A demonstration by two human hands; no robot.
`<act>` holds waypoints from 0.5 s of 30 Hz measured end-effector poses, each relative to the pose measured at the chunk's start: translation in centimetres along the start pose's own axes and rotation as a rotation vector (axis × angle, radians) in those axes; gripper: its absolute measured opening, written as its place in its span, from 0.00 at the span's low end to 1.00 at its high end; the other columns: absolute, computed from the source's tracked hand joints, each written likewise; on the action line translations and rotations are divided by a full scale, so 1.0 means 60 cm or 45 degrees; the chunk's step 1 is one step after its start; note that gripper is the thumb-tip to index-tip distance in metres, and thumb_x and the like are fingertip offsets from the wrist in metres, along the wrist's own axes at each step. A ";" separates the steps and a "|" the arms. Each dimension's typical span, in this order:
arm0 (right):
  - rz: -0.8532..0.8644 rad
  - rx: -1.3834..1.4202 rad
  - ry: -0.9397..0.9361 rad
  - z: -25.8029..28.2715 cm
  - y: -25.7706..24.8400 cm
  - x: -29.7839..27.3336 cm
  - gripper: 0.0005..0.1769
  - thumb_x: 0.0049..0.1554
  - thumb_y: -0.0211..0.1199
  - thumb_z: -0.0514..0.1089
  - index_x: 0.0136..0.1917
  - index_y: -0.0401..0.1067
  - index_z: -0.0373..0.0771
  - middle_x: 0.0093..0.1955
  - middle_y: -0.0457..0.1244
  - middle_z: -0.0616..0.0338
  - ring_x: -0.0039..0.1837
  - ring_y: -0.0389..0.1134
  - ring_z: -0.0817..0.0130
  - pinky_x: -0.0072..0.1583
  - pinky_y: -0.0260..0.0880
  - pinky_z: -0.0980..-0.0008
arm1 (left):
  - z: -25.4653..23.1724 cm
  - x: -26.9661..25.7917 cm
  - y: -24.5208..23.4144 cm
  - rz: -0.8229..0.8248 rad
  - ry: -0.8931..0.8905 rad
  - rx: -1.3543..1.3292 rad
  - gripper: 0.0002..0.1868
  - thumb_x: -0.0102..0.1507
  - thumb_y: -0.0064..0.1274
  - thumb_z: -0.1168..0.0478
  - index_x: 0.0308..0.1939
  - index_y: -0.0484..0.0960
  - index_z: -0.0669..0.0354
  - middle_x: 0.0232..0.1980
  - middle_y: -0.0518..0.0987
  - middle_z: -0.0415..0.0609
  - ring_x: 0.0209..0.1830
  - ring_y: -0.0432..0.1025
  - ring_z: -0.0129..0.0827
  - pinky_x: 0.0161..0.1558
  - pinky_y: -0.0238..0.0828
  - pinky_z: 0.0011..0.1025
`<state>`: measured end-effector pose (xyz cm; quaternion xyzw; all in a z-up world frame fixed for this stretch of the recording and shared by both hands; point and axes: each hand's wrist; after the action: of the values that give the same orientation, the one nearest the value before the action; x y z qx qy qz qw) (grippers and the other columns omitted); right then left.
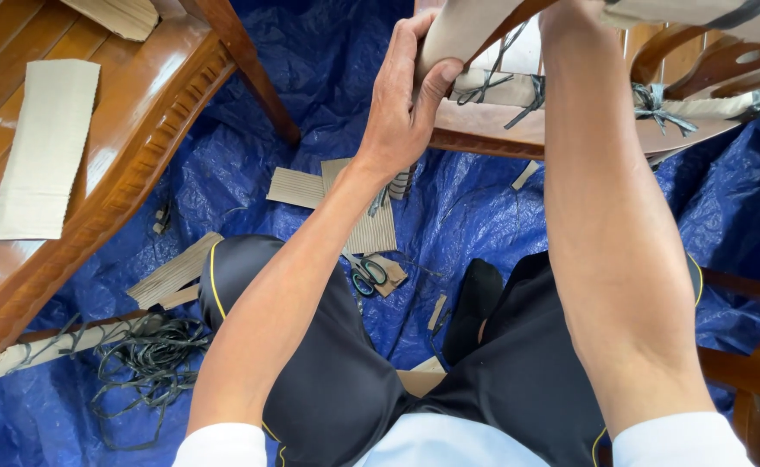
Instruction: Wrap furniture legs with corrugated cardboard and secure them with plastic ties.
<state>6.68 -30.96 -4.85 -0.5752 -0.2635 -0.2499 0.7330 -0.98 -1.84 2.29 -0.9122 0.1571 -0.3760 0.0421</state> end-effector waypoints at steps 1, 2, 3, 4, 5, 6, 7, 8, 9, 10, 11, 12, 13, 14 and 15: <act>-0.001 0.003 -0.005 0.005 -0.002 0.004 0.05 0.63 0.63 0.38 0.50 0.77 0.34 0.39 0.70 0.48 0.44 0.73 0.52 0.43 0.71 0.54 | -0.002 0.000 -0.001 -0.004 0.001 0.004 0.21 0.80 0.43 0.46 0.69 0.65 0.56 0.58 0.73 0.47 0.57 0.73 0.32 0.60 0.72 0.30; 0.007 0.064 0.024 0.011 -0.004 0.008 0.05 0.63 0.64 0.37 0.50 0.77 0.33 0.40 0.70 0.48 0.44 0.73 0.52 0.44 0.72 0.54 | -0.004 0.001 -0.002 -0.007 -0.028 -0.012 0.22 0.80 0.44 0.46 0.69 0.65 0.56 0.56 0.73 0.47 0.55 0.73 0.32 0.58 0.73 0.29; 0.014 0.120 0.056 0.015 -0.007 0.011 0.05 0.63 0.64 0.37 0.50 0.76 0.33 0.40 0.70 0.47 0.45 0.73 0.52 0.44 0.72 0.54 | -0.005 0.002 -0.002 -0.005 -0.055 -0.031 0.22 0.79 0.44 0.45 0.68 0.66 0.56 0.55 0.72 0.47 0.53 0.73 0.31 0.56 0.73 0.29; 0.011 0.119 0.055 0.016 -0.009 0.013 0.05 0.63 0.64 0.37 0.50 0.76 0.33 0.40 0.70 0.47 0.45 0.73 0.52 0.44 0.72 0.54 | -0.006 0.004 -0.001 -0.005 -0.051 -0.032 0.22 0.79 0.44 0.45 0.68 0.66 0.56 0.55 0.72 0.47 0.53 0.73 0.31 0.56 0.73 0.29; 0.021 0.179 0.086 0.019 -0.009 0.014 0.05 0.63 0.64 0.37 0.50 0.76 0.32 0.41 0.70 0.47 0.46 0.74 0.52 0.45 0.72 0.54 | -0.006 0.004 0.000 -0.004 -0.082 -0.049 0.23 0.79 0.44 0.45 0.70 0.66 0.56 0.54 0.72 0.47 0.52 0.73 0.31 0.55 0.74 0.29; 0.032 0.239 0.116 0.021 -0.010 0.014 0.06 0.63 0.64 0.37 0.50 0.76 0.31 0.41 0.70 0.46 0.46 0.74 0.52 0.45 0.73 0.54 | -0.007 0.003 0.000 -0.003 -0.113 -0.067 0.25 0.78 0.44 0.44 0.71 0.66 0.56 0.54 0.72 0.47 0.51 0.73 0.30 0.53 0.75 0.28; 0.032 0.241 0.113 0.027 -0.011 0.015 0.06 0.63 0.64 0.37 0.50 0.76 0.31 0.41 0.70 0.46 0.46 0.74 0.52 0.45 0.73 0.54 | -0.005 0.003 -0.001 -0.006 -0.113 -0.064 0.25 0.78 0.44 0.44 0.71 0.66 0.56 0.54 0.72 0.47 0.51 0.73 0.30 0.53 0.75 0.28; 0.042 0.302 0.143 0.031 -0.012 0.015 0.06 0.63 0.65 0.37 0.51 0.76 0.30 0.41 0.70 0.46 0.47 0.74 0.52 0.46 0.73 0.54 | -0.003 0.003 -0.001 -0.007 -0.088 -0.068 0.24 0.79 0.44 0.45 0.71 0.66 0.56 0.54 0.72 0.47 0.51 0.73 0.30 0.54 0.75 0.28; 0.054 0.363 0.177 0.034 -0.015 0.012 0.07 0.64 0.65 0.37 0.51 0.76 0.29 0.42 0.70 0.45 0.47 0.74 0.52 0.46 0.74 0.55 | -0.002 0.001 0.000 -0.006 -0.066 -0.073 0.24 0.79 0.44 0.45 0.71 0.66 0.55 0.54 0.72 0.46 0.52 0.72 0.30 0.55 0.74 0.28; 0.057 0.366 0.177 0.036 -0.018 0.008 0.07 0.64 0.65 0.37 0.51 0.76 0.29 0.42 0.70 0.45 0.47 0.74 0.52 0.46 0.74 0.55 | -0.001 0.001 0.001 -0.007 -0.069 -0.070 0.24 0.79 0.44 0.45 0.71 0.66 0.55 0.54 0.72 0.46 0.52 0.72 0.30 0.55 0.74 0.28; 0.067 0.420 0.216 0.037 -0.024 0.002 0.07 0.64 0.65 0.37 0.51 0.75 0.29 0.42 0.70 0.45 0.48 0.74 0.52 0.47 0.74 0.55 | -0.001 0.000 0.002 -0.011 -0.043 -0.060 0.23 0.79 0.44 0.45 0.70 0.65 0.56 0.55 0.72 0.47 0.54 0.72 0.31 0.57 0.74 0.29; 0.076 0.474 0.256 0.038 -0.031 -0.004 0.08 0.64 0.65 0.37 0.51 0.75 0.28 0.43 0.70 0.44 0.49 0.74 0.52 0.47 0.74 0.55 | -0.002 -0.001 0.003 -0.014 -0.018 -0.051 0.23 0.80 0.44 0.46 0.69 0.64 0.57 0.56 0.72 0.47 0.55 0.72 0.31 0.58 0.73 0.29; 0.071 0.476 0.253 0.064 -0.058 0.000 0.08 0.64 0.65 0.37 0.51 0.75 0.28 0.43 0.70 0.44 0.49 0.74 0.52 0.47 0.74 0.55 | -0.002 0.001 0.003 -0.014 -0.012 -0.049 0.23 0.80 0.44 0.46 0.69 0.64 0.57 0.56 0.72 0.47 0.55 0.72 0.31 0.58 0.73 0.29; 0.091 0.464 0.146 0.091 -0.086 0.003 0.07 0.63 0.65 0.36 0.51 0.75 0.28 0.45 0.71 0.45 0.49 0.74 0.53 0.48 0.74 0.57 | -0.002 0.003 0.002 -0.015 -0.027 -0.048 0.22 0.80 0.44 0.46 0.69 0.65 0.57 0.55 0.73 0.47 0.54 0.73 0.31 0.57 0.74 0.29; 0.118 0.454 0.036 0.120 -0.112 0.004 0.06 0.63 0.64 0.35 0.52 0.76 0.29 0.48 0.71 0.45 0.50 0.74 0.54 0.49 0.74 0.60 | -0.002 0.002 0.000 -0.021 -0.048 -0.048 0.21 0.80 0.45 0.46 0.68 0.66 0.57 0.55 0.73 0.47 0.54 0.73 0.31 0.56 0.74 0.29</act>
<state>1.66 -25.42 1.54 -0.4442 -0.2666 -0.1732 0.8376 -1.00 -1.89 2.42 -0.9210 0.1557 -0.3562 0.0249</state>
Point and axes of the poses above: each hand's wrist, its own x-axis towards the middle knuckle, its own y-axis out of the palm, z = x × y
